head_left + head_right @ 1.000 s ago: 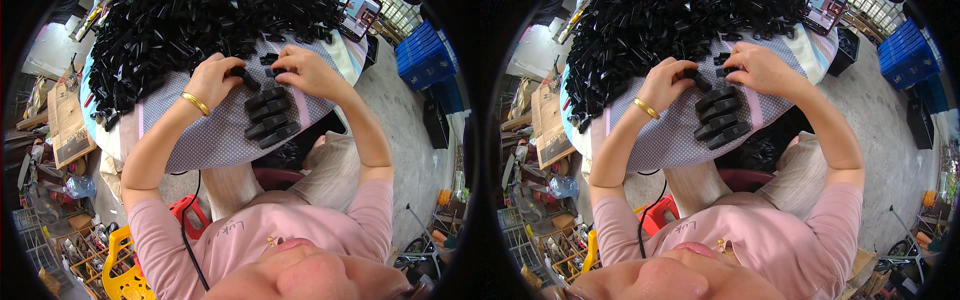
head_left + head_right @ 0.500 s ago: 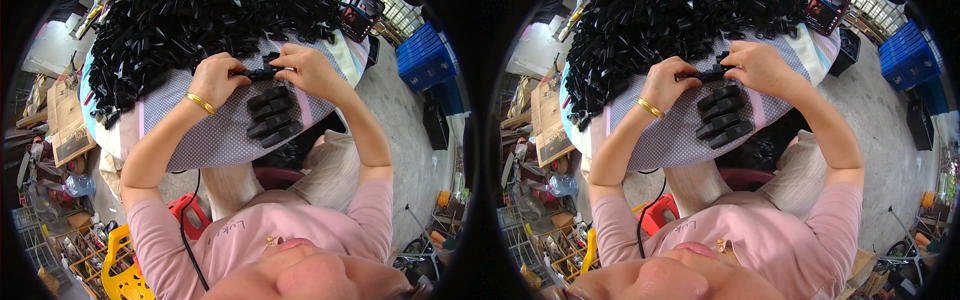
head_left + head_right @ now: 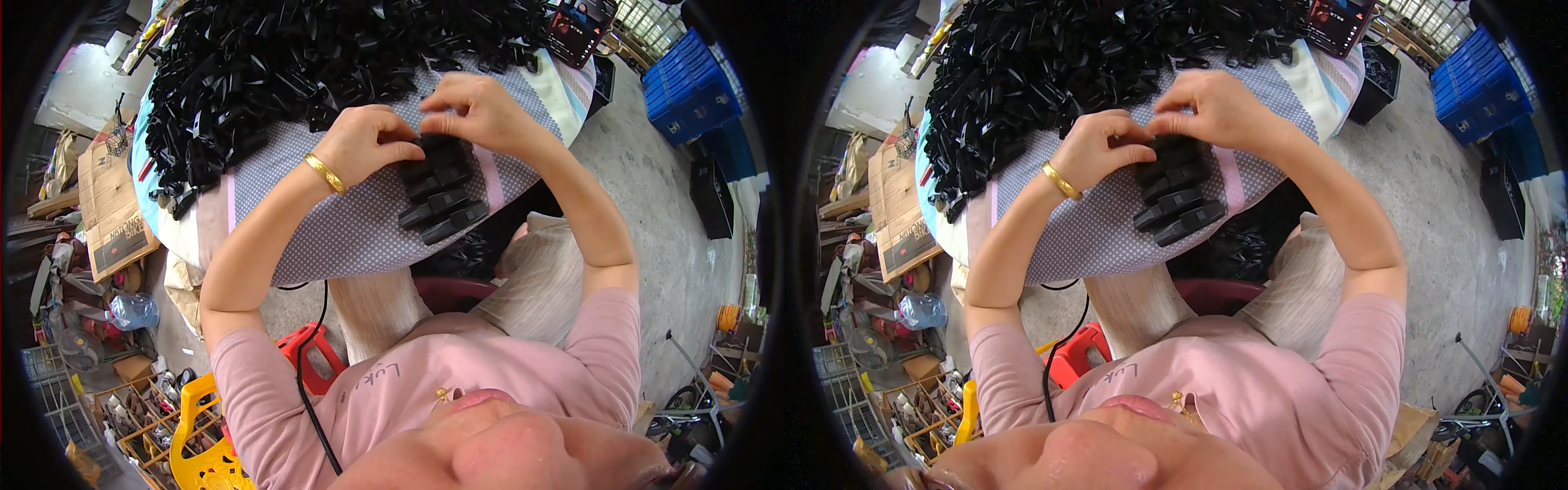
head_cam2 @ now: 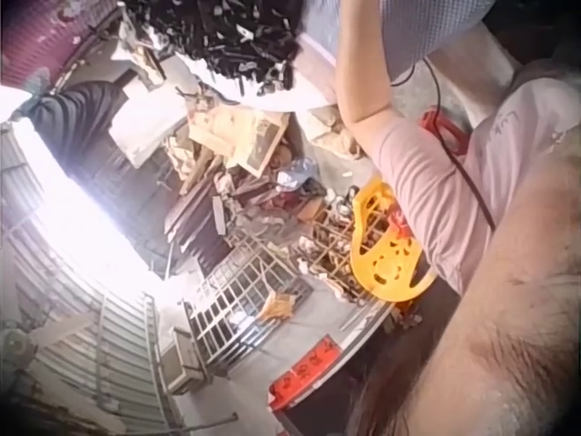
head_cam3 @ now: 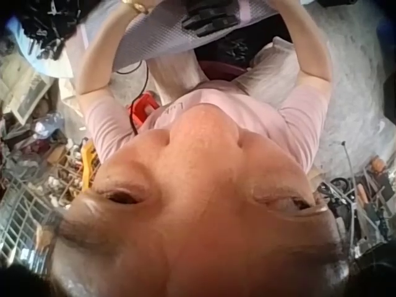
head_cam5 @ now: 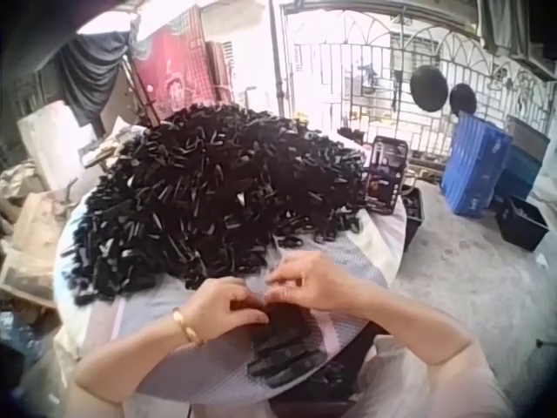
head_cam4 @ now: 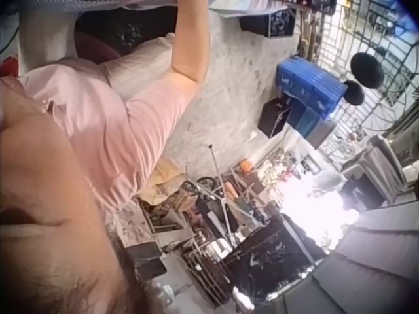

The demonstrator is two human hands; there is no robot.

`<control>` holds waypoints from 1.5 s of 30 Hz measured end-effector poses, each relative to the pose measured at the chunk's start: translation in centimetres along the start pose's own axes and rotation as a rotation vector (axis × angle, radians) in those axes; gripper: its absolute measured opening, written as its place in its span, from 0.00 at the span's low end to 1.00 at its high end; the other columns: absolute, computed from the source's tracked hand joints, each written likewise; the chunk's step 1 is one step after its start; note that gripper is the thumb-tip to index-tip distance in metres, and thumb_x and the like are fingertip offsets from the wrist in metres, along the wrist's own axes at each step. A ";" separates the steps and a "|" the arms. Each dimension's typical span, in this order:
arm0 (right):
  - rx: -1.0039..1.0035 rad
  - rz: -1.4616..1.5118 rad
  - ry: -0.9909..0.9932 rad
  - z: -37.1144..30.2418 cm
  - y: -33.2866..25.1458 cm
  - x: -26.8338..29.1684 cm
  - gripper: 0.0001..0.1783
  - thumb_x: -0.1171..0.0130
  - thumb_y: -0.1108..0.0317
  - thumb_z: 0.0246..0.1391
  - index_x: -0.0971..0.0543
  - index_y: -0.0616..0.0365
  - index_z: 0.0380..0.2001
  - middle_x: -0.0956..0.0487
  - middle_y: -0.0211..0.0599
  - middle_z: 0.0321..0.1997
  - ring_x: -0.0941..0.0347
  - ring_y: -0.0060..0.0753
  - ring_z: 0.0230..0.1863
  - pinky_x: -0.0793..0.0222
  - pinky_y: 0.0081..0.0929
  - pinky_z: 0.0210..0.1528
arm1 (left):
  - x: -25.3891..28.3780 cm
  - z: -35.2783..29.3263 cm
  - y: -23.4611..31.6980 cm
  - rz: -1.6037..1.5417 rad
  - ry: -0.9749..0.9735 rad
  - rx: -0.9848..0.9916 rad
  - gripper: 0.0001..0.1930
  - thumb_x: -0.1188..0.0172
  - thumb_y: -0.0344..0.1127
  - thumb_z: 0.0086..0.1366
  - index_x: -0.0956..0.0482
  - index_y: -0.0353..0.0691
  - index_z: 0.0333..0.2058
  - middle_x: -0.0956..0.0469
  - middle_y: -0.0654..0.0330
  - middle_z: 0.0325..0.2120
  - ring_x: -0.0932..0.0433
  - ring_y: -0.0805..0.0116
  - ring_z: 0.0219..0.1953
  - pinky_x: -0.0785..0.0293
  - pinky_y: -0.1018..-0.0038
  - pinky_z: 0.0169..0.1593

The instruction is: Sorting and arranging black plastic hair clips on a mesh tray.

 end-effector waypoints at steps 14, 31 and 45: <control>-0.013 -0.398 0.163 -0.7 1.7 -0.2 0.16 0.37 0.62 0.47 0.20 0.59 0.38 0.23 0.37 0.36 0.27 0.41 0.41 0.29 0.32 0.41 | 7.6 0.6 -7.0 0.922 0.507 0.306 0.19 0.40 0.44 0.59 0.24 0.39 0.45 0.25 0.53 0.42 0.27 0.51 0.46 0.26 0.63 0.47; -0.073 -0.206 -0.043 -1.2 1.1 0.9 0.14 0.41 0.61 0.51 0.22 0.56 0.39 0.22 0.41 0.36 0.25 0.46 0.40 0.28 0.36 0.39 | 6.4 0.1 -1.5 0.257 0.701 -0.139 0.27 0.45 0.20 0.48 0.30 0.42 0.50 0.37 0.50 0.47 0.24 0.60 0.36 0.23 0.71 0.43; -0.095 -0.015 0.132 -0.7 1.2 0.8 0.14 0.35 0.70 0.46 0.20 0.61 0.39 0.23 0.34 0.33 0.29 0.26 0.28 0.34 0.21 0.29 | -0.3 0.6 -1.0 0.076 0.298 -0.002 0.11 0.45 0.25 0.60 0.20 0.37 0.41 0.20 0.52 0.37 0.20 0.60 0.38 0.25 0.73 0.44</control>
Point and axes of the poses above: each hand's wrist, its own z-axis towards the middle knuckle, its own x-axis out of the back of the hand, y = z × x, the point moved 3 cm from there along z, towards the middle knuckle
